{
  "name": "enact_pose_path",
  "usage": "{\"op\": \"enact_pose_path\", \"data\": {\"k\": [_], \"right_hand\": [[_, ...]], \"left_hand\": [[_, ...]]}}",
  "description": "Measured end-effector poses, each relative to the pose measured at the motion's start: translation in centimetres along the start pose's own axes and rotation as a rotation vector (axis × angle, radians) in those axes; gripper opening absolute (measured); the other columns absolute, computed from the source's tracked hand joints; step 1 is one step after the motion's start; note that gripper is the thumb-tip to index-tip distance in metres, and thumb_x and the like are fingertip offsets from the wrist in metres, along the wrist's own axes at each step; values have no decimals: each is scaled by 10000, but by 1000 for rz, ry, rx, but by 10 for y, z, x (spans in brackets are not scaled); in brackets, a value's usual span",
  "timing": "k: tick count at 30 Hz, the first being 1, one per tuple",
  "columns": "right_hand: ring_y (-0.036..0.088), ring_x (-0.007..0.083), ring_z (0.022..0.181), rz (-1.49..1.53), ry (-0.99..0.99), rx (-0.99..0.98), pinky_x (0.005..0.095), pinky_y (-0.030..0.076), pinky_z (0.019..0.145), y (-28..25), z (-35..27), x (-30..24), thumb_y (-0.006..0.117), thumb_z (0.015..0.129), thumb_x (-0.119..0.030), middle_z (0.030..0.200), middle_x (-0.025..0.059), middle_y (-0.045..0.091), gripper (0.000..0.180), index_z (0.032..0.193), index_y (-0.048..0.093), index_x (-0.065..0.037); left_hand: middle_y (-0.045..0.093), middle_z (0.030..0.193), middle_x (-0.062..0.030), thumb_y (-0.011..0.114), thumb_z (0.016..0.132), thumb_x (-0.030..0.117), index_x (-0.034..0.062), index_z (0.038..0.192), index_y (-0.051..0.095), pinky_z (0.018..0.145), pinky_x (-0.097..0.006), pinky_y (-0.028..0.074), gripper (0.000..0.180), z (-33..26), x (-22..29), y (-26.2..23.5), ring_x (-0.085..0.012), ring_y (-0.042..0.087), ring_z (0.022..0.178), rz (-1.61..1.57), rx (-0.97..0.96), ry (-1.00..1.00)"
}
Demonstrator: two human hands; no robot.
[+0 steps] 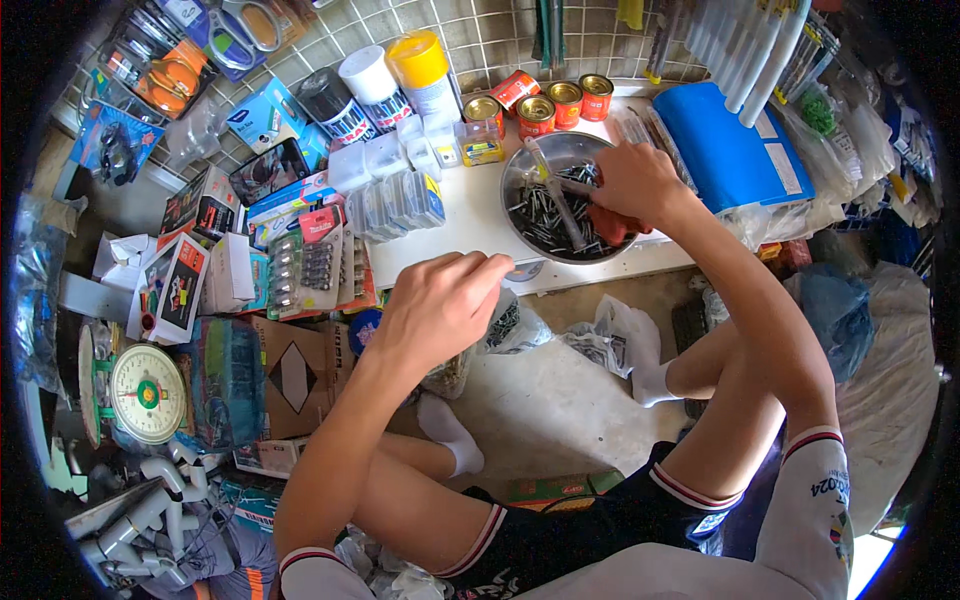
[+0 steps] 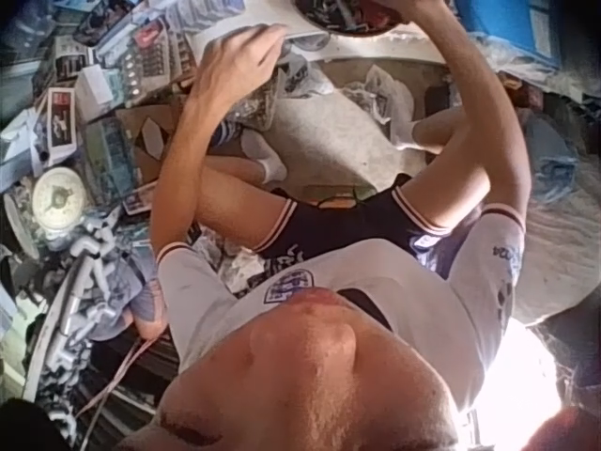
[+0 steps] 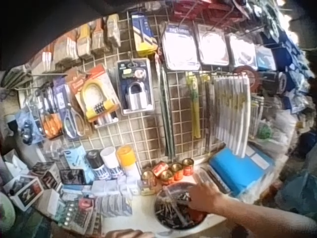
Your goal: Lubricating metal hardware parts using a syringe and cleaning them with a rag.
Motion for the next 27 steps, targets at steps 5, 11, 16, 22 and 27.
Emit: {"op": "enact_pose_path", "data": {"k": [5, 11, 16, 22, 27], "right_hand": [[724, 389, 881, -37, -61, -139, 488, 570, 832, 9, 7, 3, 719, 738, -292, 878, 192, 740, 291, 925, 761, -73], [733, 370, 936, -97, -5, -34, 472, 587, 839, -26, -2, -1, 690, 742, -263, 949, 239, 737, 301, 916, 764, -29], [739, 354, 875, 35, 50, 96, 452, 587, 819, -46, -18, 3, 693, 777, -327, 893, 201, 746, 339, 890, 760, -15], [717, 328, 698, 739, -258, -100, 415, 564, 746, -35, -48, -95, 673, 870, -378, 739, 205, 707, 380, 919, 753, -10], [711, 381, 743, 747, -356, -49, 438, 564, 772, -43, -66, -117, 639, 942, -352, 757, 221, 699, 370, 928, 726, 8]], "left_hand": [[738, 918, -115, 662, 894, 55, 77, 1026, 689, 679, -433, 569, 137, -7, -6, 2, -335, 709, 783, -5, -28, -26], [735, 920, -136, 647, 897, 44, 71, 1040, 686, 697, -448, 566, 150, -18, -19, -4, -357, 707, 800, -34, -37, -75], [731, 1050, -139, 644, 969, 133, 61, 1188, 643, 774, -407, 570, 231, -16, -32, 9, -315, 726, 889, -282, -165, -319], [513, 1426, -91, 454, 1082, 457, 92, 1525, 341, 966, -412, 520, 585, -15, -33, 39, -244, 580, 1237, -1251, -244, -769], [600, 1284, -64, 435, 1092, 440, 112, 1341, 509, 965, -418, 518, 418, -9, -33, 38, -218, 625, 1164, -1515, -14, -802]]}}
Point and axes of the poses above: each hand's wrist, its own z-axis towards the middle knuckle, its own y-axis out of the palm, x = y × z, the point moved 6 cm from there along z, towards the middle knuckle
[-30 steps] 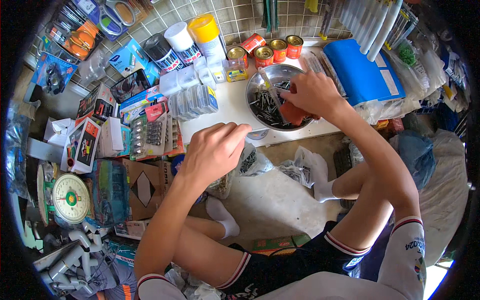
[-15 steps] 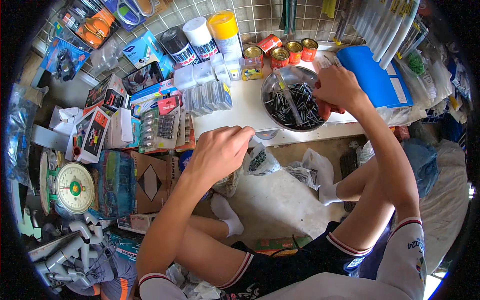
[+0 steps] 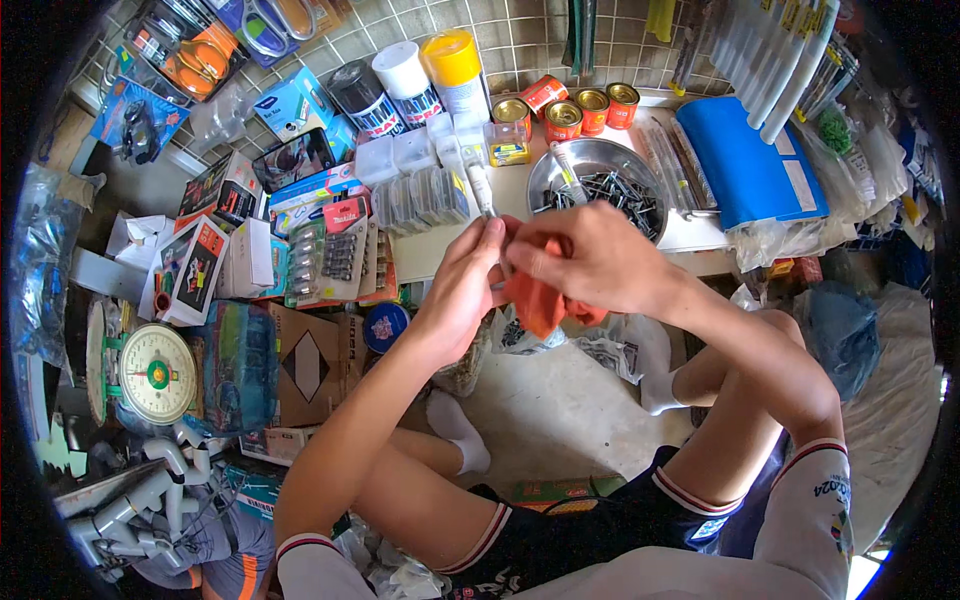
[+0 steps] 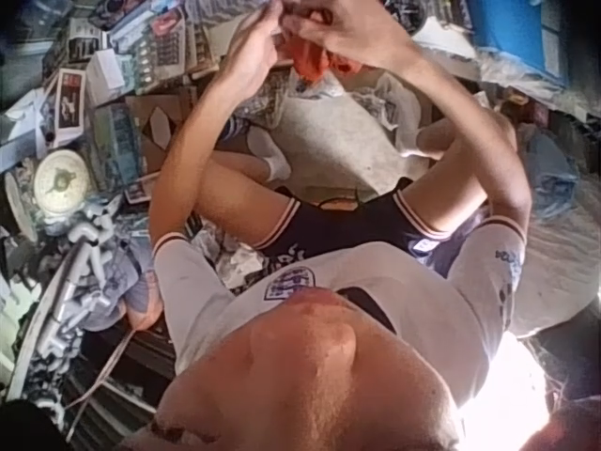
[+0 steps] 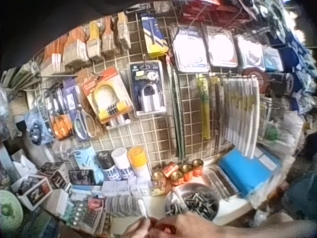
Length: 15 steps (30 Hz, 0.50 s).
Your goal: Lubricating metal hardware parts using a syringe and cleaning them with a rag.
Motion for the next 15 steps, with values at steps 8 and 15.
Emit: {"op": "enact_pose_path", "data": {"k": [8, 15], "right_hand": [[653, 339, 784, -428, -381, 593, 460, 531, 676, -38, 5, -19, 658, 955, -322, 734, 135, 603, 374, 759, 599, -9], [613, 299, 579, -278, -687, 450, 433, 503, 534, -6, 0, -27, 633, 936, -246, 660, 97, 576, 282, 731, 620, -51]], "left_hand": [[440, 670, 50, 455, 1051, 343, 93, 860, 502, 392, -222, 252, 318, -11, -21, 34, -38, 334, 456, 42, -142, -203], [444, 692, 41, 433, 1048, 345, 106, 923, 494, 374, -224, 255, 276, -24, -18, 36, -35, 316, 438, -98, -180, -199]]}}
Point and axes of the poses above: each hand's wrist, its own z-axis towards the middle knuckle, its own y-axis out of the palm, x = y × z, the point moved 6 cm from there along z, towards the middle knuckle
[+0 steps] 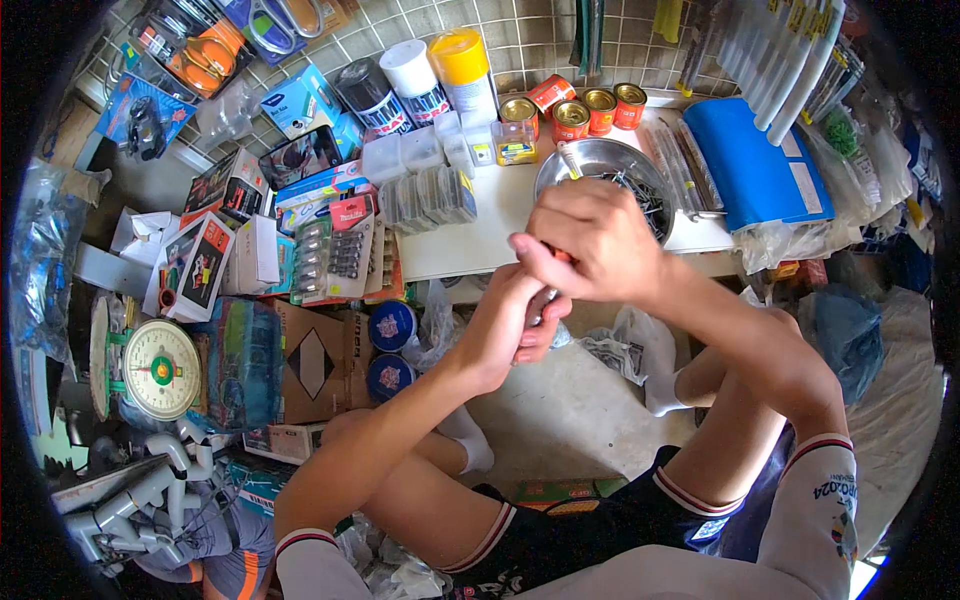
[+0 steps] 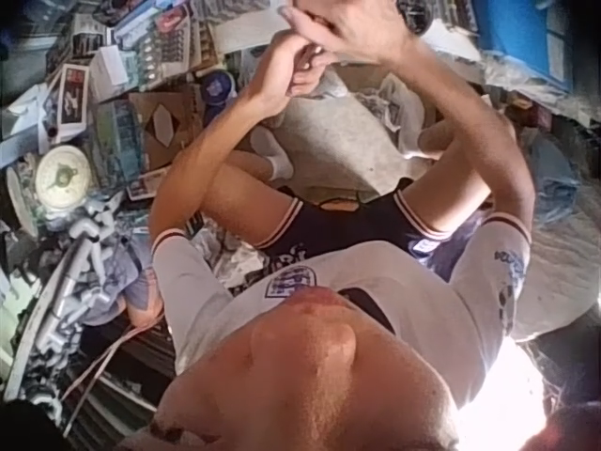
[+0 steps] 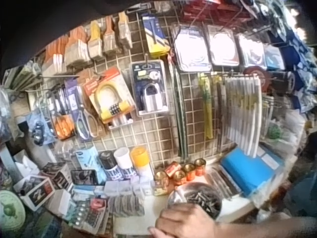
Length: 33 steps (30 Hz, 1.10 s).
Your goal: Lubricating metal hardware parts using a syringe and cleaning them with a rag.
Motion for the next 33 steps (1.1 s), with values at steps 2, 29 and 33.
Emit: {"op": "enact_pose_path", "data": {"k": [2, 29, 33], "right_hand": [[606, 293, 561, -35, 62, 21, 430, 503, 530, -3, -4, 30, 613, 920, -225, 646, 89, 573, 258, 720, 608, -63], [557, 263, 814, 29, -212, 40, 390, 473, 737, 13, -6, -5, 653, 881, -172, 890, 77, 574, 131, 818, 579, -83], [581, 275, 800, -23, -152, 24, 412, 467, 709, -6, 0, 33, 640, 894, -171, 872, 70, 583, 103, 852, 595, -89]], "left_hand": [[441, 674, 42, 436, 1044, 369, 112, 880, 497, 371, -225, 253, 312, 1, 4, 9, -34, 316, 436, 9, 35, 27], [397, 701, 35, 418, 1028, 233, 24, 1068, 541, 318, -206, 237, 246, 0, 5, -10, -35, 282, 424, -668, -86, -72], [425, 751, 19, 438, 1055, 235, 134, 1152, 556, 325, -186, 225, 183, -6, 19, 13, -28, 294, 433, -728, -259, -54]]}}
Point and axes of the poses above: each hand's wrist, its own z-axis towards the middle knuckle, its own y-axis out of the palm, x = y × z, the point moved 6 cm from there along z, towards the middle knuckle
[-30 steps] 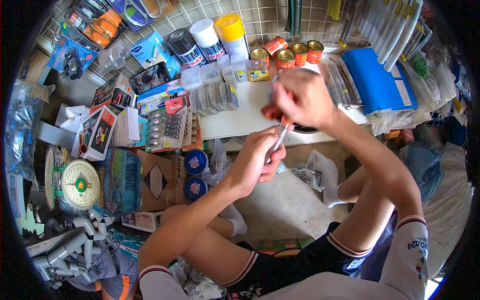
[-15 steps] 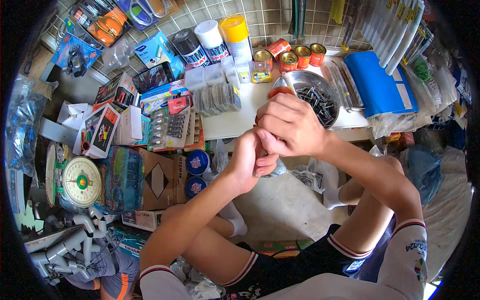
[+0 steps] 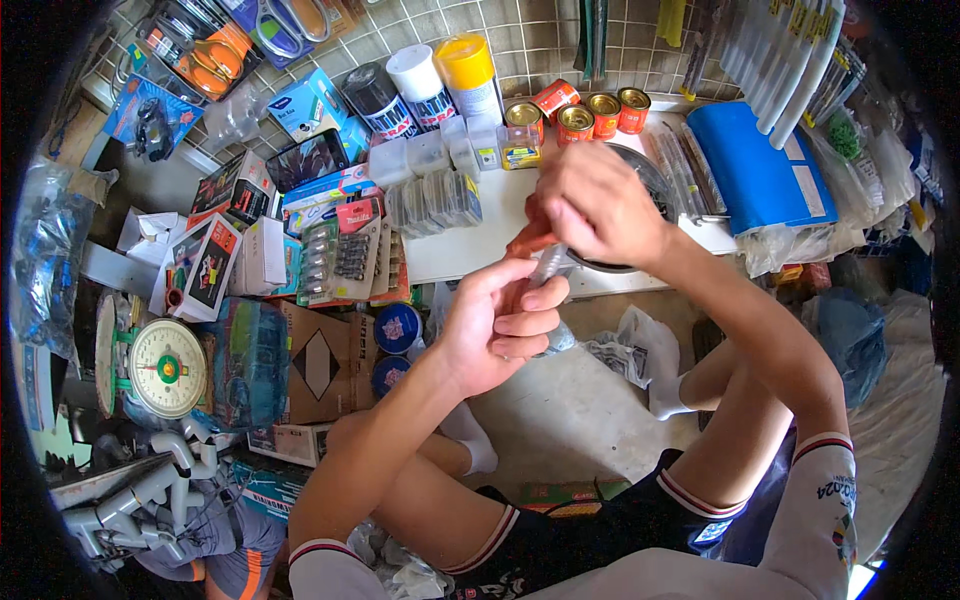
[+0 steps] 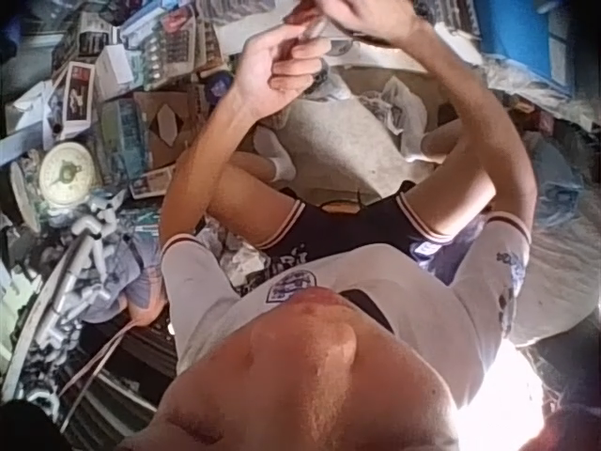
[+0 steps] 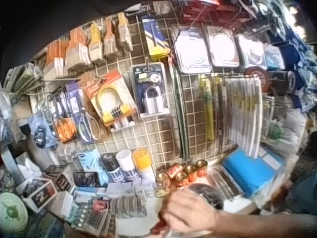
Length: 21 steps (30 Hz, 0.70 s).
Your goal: Lubricating metal hardware parts using a syringe and cleaning them with a rag.
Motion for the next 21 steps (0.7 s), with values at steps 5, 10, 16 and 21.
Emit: {"op": "enact_pose_path", "data": {"k": [5, 10, 16, 21], "right_hand": [[560, 251, 848, -90, -99, -19, 394, 455, 747, 4, -4, -31, 697, 824, -210, 935, 59, 585, 136, 847, 598, -120], [534, 250, 851, -190, -139, -1, 387, 445, 745, -2, 2, -17, 725, 795, -225, 919, 46, 571, 155, 847, 608, -138], [524, 243, 770, -68, -132, 59, 369, 450, 681, 9, -1, -47, 709, 769, -239, 822, 55, 512, 179, 766, 590, -105], [521, 305, 762, 1, -52, 27, 409, 451, 705, -6, 2, 12, 655, 818, -175, 789, 98, 507, 133, 798, 579, -68]], "left_hand": [[444, 777, 18, 410, 1069, 334, 184, 1103, 561, 370, -188, 235, 215, 0, -1, -13, -48, 305, 446, 177, 158, 67], [436, 755, 18, 384, 1068, 413, 190, 1034, 553, 381, -201, 248, 282, -2, 4, -8, -63, 303, 428, 180, 107, 67], [405, 725, 26, 380, 1078, 436, 226, 1294, 585, 370, -209, 245, 364, 7, -3, -27, -53, 295, 409, 67, 33, 111], [361, 654, 68, 394, 1066, 541, 278, 1217, 637, 359, -216, 194, 389, 6, -14, -5, -44, 251, 387, -35, 86, -21]]}}
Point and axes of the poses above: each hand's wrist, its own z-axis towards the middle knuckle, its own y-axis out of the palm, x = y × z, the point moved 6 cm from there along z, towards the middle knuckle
